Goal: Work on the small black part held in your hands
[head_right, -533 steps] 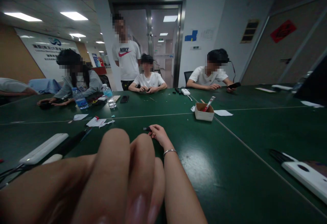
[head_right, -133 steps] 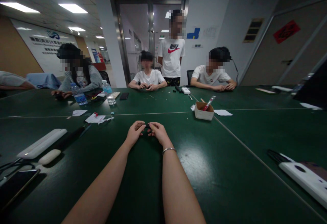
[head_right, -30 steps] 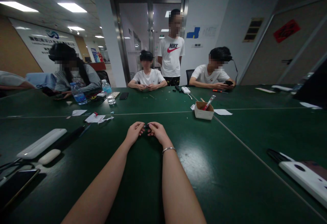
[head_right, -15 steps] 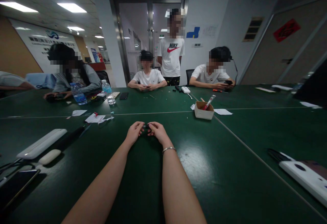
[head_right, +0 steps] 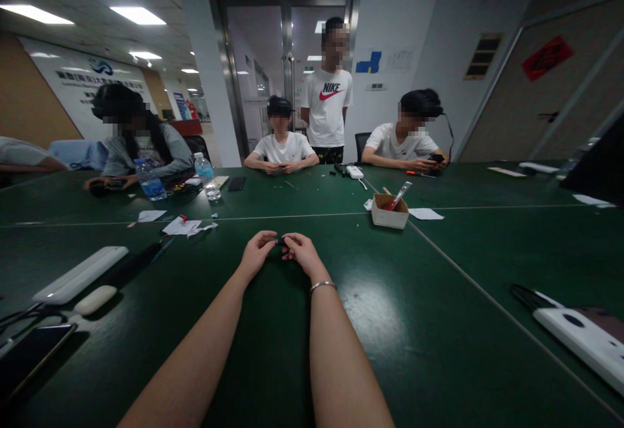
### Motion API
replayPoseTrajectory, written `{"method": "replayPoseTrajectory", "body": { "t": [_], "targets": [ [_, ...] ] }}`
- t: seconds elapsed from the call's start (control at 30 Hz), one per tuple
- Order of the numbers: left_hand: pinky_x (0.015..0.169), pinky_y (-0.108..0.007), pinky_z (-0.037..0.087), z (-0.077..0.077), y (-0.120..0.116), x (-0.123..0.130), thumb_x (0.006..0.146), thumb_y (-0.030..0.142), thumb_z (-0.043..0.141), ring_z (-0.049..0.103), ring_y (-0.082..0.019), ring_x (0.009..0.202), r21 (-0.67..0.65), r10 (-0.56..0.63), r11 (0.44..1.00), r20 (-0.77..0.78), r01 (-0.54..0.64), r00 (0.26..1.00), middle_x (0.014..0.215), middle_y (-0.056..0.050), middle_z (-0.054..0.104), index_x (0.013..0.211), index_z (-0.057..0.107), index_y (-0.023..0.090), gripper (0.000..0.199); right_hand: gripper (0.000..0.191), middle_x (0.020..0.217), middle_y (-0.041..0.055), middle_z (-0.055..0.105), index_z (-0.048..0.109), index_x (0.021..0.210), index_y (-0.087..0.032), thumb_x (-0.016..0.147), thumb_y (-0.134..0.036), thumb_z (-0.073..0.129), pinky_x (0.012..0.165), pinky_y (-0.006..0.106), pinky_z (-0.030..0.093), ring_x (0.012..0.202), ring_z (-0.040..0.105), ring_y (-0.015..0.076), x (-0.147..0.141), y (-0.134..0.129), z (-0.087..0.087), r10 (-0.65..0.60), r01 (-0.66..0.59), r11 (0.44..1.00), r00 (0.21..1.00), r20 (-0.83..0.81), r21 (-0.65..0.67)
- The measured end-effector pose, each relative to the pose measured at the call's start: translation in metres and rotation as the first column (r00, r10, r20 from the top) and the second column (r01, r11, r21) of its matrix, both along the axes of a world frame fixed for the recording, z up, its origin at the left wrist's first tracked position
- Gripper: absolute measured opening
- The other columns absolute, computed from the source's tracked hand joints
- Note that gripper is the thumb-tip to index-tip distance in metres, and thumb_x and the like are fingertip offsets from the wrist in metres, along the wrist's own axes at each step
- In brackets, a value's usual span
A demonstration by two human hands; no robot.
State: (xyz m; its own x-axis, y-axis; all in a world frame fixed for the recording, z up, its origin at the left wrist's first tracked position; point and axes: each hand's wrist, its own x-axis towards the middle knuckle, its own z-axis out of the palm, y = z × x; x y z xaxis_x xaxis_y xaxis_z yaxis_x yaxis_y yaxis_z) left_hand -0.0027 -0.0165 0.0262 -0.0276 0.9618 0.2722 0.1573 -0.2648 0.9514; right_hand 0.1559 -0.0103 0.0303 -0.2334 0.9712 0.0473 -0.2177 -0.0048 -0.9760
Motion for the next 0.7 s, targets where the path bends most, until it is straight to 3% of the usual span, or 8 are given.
{"method": "replayPoseTrajectory", "body": {
  "t": [0.33,0.47,0.6,0.7],
  "targets": [
    [0.077,-0.030,0.047,0.0064,-0.0022,0.0003,0.067,0.010,0.057,0.061,-0.016,0.083,0.087,0.009,0.996,-0.045,-0.005,0.999,0.095,-0.007,0.067,0.094,0.065,0.016,0.029,0.032,0.059,-0.0018,0.060,0.065,0.096,-0.014,0.074,-0.036,0.069,0.051,0.022,0.049,0.044,0.049,0.0059,-0.0002,0.0018,-0.0022,0.003,-0.003,1.000,1.000,0.011,0.007],
    [0.075,-0.028,0.046,0.0036,0.0003,0.0000,0.070,0.018,0.059,0.060,-0.016,0.083,0.059,0.023,0.998,-0.021,-0.021,1.000,0.092,-0.006,0.067,0.092,0.065,0.016,0.023,0.032,0.058,-0.0020,0.060,0.065,0.096,-0.014,0.074,-0.037,0.069,0.050,0.022,0.048,0.044,0.049,0.0061,-0.0003,0.0013,-0.0017,0.003,-0.003,1.000,1.000,0.011,0.009],
    [0.059,-0.024,0.043,0.0003,0.0010,0.0009,0.081,0.037,0.051,0.055,-0.013,0.061,-0.043,0.040,0.998,-0.032,-0.041,0.999,0.065,-0.001,0.059,0.092,0.064,0.017,0.026,0.034,0.059,-0.0021,0.060,0.065,0.096,-0.014,0.073,-0.039,0.069,0.048,0.022,0.046,0.045,0.050,0.0066,-0.0001,0.0006,-0.0008,0.011,-0.011,1.000,1.000,0.013,0.006],
    [0.052,-0.022,0.040,0.0005,-0.0004,0.0022,0.082,0.035,0.049,0.051,-0.010,0.055,-0.066,0.052,0.996,-0.022,-0.053,0.998,0.070,0.000,0.059,0.098,0.063,0.019,0.026,0.033,0.058,-0.0022,0.060,0.065,0.095,-0.015,0.073,-0.039,0.069,0.047,0.022,0.046,0.045,0.051,0.0069,0.0000,0.0000,0.0002,0.007,-0.007,1.000,1.000,0.019,0.003]
  ]
}}
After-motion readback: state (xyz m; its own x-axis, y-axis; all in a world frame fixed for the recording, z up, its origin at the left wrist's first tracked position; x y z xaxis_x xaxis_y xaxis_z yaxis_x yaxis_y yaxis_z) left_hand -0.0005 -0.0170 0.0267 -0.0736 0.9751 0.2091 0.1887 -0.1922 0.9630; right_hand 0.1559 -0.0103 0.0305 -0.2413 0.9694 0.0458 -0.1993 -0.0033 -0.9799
